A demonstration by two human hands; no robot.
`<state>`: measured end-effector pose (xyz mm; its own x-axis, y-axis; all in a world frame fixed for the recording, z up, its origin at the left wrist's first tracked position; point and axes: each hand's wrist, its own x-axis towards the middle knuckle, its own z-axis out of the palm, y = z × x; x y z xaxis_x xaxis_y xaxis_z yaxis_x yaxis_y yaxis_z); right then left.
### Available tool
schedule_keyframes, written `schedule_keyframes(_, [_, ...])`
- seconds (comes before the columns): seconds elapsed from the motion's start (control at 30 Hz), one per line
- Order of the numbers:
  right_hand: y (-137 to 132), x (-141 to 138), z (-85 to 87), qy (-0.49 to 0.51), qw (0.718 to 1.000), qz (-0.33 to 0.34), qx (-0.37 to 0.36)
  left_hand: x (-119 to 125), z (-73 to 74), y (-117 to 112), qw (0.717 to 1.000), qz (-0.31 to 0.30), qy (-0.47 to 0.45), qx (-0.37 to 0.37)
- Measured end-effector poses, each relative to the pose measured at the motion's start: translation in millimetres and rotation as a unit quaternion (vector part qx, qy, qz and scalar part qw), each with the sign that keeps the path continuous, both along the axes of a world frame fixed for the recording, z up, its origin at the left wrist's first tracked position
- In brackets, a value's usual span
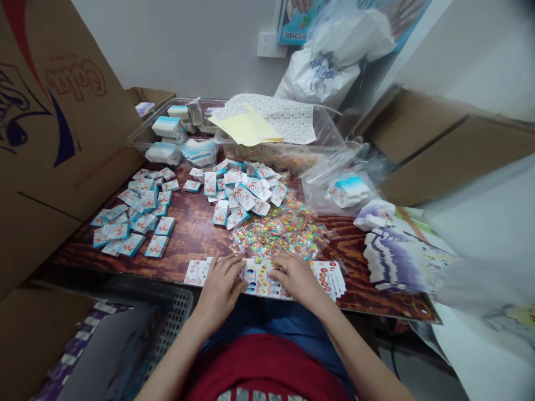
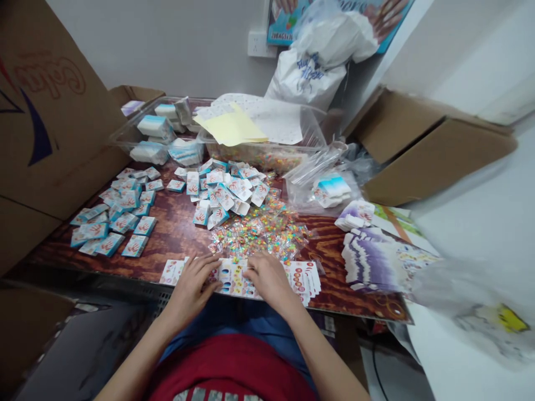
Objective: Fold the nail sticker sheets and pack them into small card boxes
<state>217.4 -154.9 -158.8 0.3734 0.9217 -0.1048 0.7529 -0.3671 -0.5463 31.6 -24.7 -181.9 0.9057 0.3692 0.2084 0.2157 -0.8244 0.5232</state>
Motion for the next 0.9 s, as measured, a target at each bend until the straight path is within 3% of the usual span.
schedule_keyframes(0.17, [-5.4,-9.8,7.0,-0.064,0.998,0.014,0.017,2.3,10.9,-3.6,0.999,0.012,-0.029,-0.017])
schedule_keyframes(0.33, [-10.5,-12.8,22.5,0.025,0.997,0.050,0.056,10.8,38.1,-4.3,0.999,0.002,-0.046,-0.014])
schedule_keyframes(0.47, [-13.1,-2.4,49.6,0.097,0.984,0.025,0.148,15.4,62.0,-13.2,0.984,0.093,-0.141,0.059])
schedule_keyframes(0.53, [-15.1,-2.8,62.5,0.096,0.977,0.006,0.191,16.1,67.8,-21.4,0.979,0.116,-0.160,0.054])
schedule_keyframes(0.67, [-18.0,-22.3,73.5,0.071,0.970,0.047,0.228,18.0,65.1,-33.2,0.989,0.019,-0.124,-0.077])
schedule_keyframes(0.77, [-19.0,-38.3,72.6,0.032,0.968,0.062,0.242,20.3,62.6,-34.8,0.971,-0.049,-0.115,-0.203])
schedule_keyframes(0.9, [-23.2,-37.9,71.2,-0.032,0.959,-0.011,0.281,17.4,74.6,-32.1,0.941,-0.026,-0.127,-0.313])
